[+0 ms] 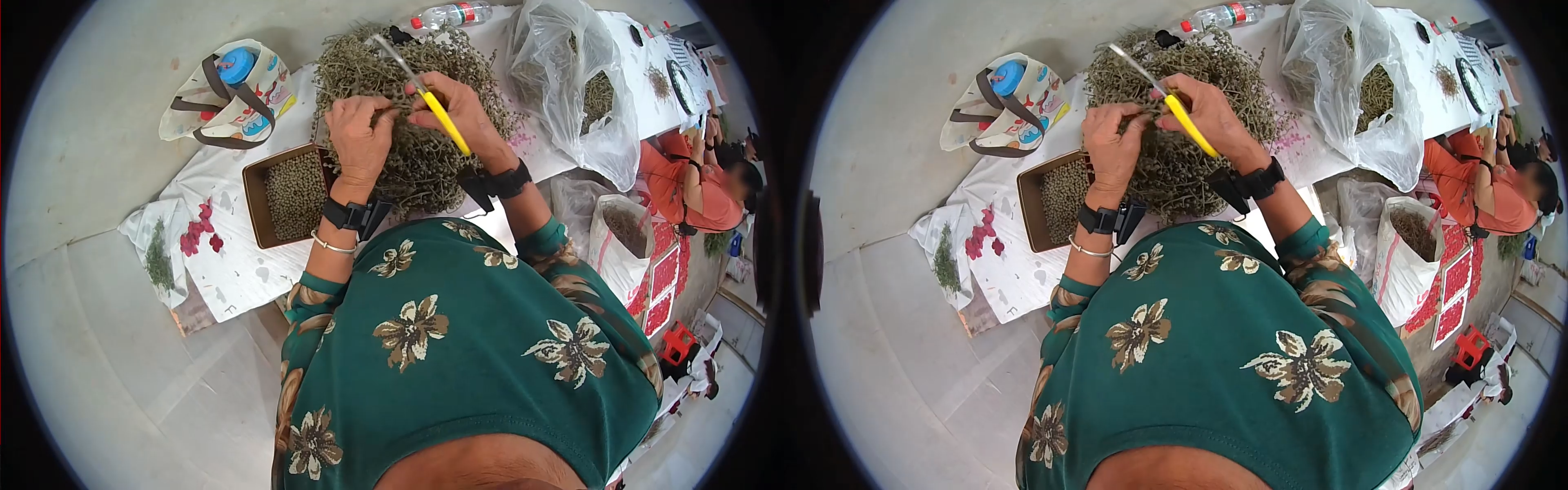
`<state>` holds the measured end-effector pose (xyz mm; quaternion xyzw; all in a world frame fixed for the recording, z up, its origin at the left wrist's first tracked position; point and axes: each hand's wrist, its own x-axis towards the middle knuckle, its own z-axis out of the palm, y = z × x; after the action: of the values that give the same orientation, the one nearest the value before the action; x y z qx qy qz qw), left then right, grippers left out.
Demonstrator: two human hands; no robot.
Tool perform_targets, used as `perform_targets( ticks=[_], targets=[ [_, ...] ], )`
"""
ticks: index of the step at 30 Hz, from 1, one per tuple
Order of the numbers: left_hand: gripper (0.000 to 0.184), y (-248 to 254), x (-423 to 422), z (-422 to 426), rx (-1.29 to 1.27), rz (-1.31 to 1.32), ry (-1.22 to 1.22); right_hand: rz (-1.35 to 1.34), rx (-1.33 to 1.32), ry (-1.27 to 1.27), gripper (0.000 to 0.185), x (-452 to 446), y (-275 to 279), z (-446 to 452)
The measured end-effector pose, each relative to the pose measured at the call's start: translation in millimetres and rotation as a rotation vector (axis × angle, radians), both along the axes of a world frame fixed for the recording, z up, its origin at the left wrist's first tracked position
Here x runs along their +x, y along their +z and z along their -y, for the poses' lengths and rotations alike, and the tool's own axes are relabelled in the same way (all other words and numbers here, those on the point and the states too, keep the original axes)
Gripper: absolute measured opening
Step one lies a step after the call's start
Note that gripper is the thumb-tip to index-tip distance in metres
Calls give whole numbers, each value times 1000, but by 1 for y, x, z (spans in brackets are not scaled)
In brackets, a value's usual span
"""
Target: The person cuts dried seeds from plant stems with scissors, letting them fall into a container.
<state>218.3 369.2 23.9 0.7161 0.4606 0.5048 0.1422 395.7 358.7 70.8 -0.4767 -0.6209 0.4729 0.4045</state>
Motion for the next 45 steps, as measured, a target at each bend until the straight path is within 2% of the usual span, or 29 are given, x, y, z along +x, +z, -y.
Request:
perform_targets(
  ticks=[3,4,7,9,12,15,17,21,24,28,29,32,35,40,43,45],
  targets=[
    [26,-12,-4,3,-87,-166,-106,-72,-79,73,36,3,-4,8],
    [26,-15,-5,2,-93,-163,-102,-106,-112,108,35,6,-4,9],
    [41,-25,-5,2,-149,-229,-86,-175,-176,95,35,12,-10,18],
    [42,-27,-2,4,-164,-240,-79,-206,-212,88,35,20,-15,26],
    [44,-27,3,5,-179,-267,-72,-329,-205,-110,35,34,-24,33],
    [55,-26,6,7,-241,-295,-188,-298,-130,-169,34,35,-29,30],
    [60,-22,9,13,-264,-312,-173,-282,-91,-196,33,34,-28,30],
    [75,-17,14,17,-314,-358,-89,-385,-180,-128,36,22,-15,27],
    [83,-25,9,16,-317,-374,12,-253,-319,199,36,8,-24,29],
    [93,-45,-1,14,-280,-451,132,-252,-340,179,33,-1,-27,42],
    [95,-44,-2,15,-297,-403,156,-248,-343,186,33,1,-25,41],
    [100,-42,-2,14,-324,-298,218,-601,-295,39,30,14,-2,34],
    [97,-46,1,11,-582,-180,95,-465,-237,-20,28,7,25,34],
    [92,-79,-4,-5,-792,-16,-21,-229,-113,-24,27,1,36,36],
    [90,-103,-8,-20,-940,321,-161,-199,-135,-22,27,-5,39,47],
    [89,-98,-7,-15,-904,234,-116,-184,-143,-23,27,-6,37,53]
  ],
)
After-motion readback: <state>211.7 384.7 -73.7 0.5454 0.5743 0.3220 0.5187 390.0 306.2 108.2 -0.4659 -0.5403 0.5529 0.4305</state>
